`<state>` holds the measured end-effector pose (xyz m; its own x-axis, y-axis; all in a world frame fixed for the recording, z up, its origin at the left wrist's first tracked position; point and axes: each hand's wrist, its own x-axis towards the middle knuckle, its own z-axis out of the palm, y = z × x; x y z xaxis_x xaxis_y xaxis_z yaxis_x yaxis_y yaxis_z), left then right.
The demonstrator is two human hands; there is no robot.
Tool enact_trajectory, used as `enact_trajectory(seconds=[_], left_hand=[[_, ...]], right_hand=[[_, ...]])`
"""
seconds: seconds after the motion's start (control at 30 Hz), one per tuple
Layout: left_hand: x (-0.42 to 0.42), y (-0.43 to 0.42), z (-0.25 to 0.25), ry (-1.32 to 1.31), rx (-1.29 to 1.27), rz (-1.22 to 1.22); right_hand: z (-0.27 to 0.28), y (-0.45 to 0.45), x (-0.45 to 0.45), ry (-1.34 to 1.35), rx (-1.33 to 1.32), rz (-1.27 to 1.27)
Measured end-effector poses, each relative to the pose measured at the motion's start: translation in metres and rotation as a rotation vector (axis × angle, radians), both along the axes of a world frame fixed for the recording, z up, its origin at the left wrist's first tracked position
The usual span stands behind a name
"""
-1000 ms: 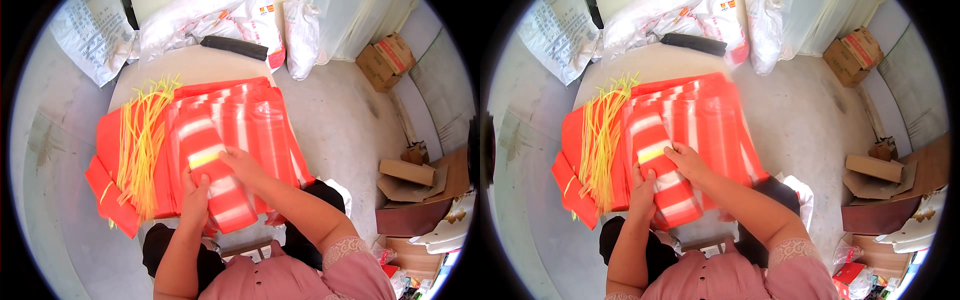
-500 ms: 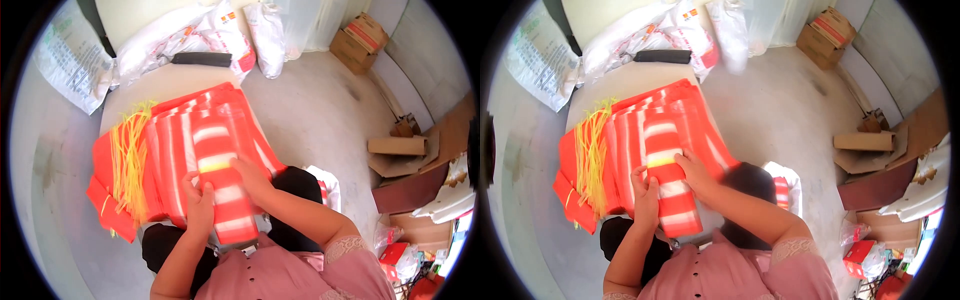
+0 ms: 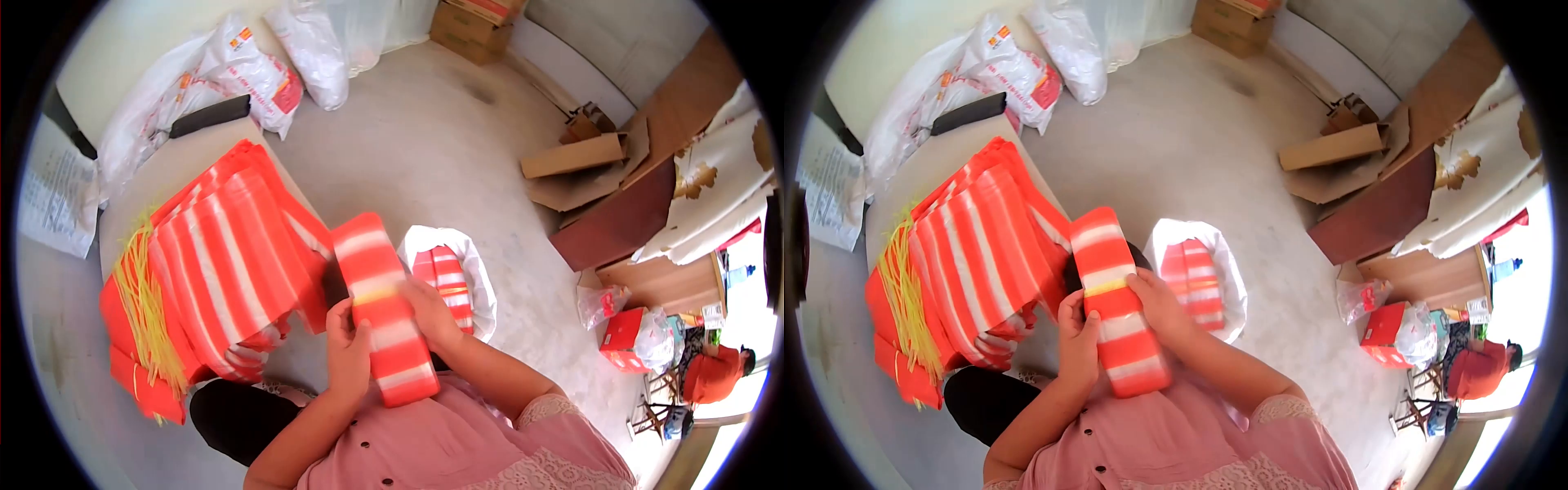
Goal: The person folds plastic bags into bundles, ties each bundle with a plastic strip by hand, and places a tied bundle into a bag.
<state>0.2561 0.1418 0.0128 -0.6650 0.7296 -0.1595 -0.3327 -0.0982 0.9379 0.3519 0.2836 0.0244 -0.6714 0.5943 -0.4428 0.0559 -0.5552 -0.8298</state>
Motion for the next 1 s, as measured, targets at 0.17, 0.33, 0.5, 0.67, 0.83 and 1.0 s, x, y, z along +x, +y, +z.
enact_trajectory(seconds=[0.17, 0.33, 0.5, 0.67, 0.83, 1.0], left_hand=[[0.009, -0.002, 0.013, -0.011, -0.091, -0.097], [0.014, 0.002, 0.011, 0.032, -0.106, -0.124], [0.014, 0.004, 0.003, 0.068, -0.094, -0.139], [0.016, 0.009, 0.002, 0.080, -0.100, -0.149], [0.017, 0.019, 0.016, 0.124, -0.112, -0.267], [0.030, 0.026, 0.027, -0.011, -0.025, -0.524]], right_hand=[[-0.029, -0.011, 0.025, -0.150, 0.130, -0.111], [-0.015, -0.011, 0.035, -0.126, 0.068, -0.118], [-0.024, -0.007, 0.038, -0.107, -0.005, -0.130], [-0.057, -0.010, 0.048, -0.058, -0.067, -0.185], [-0.007, -0.006, 0.051, 0.089, -0.012, -0.027], [-0.038, 0.041, 0.065, 0.053, 0.140, -0.158]])
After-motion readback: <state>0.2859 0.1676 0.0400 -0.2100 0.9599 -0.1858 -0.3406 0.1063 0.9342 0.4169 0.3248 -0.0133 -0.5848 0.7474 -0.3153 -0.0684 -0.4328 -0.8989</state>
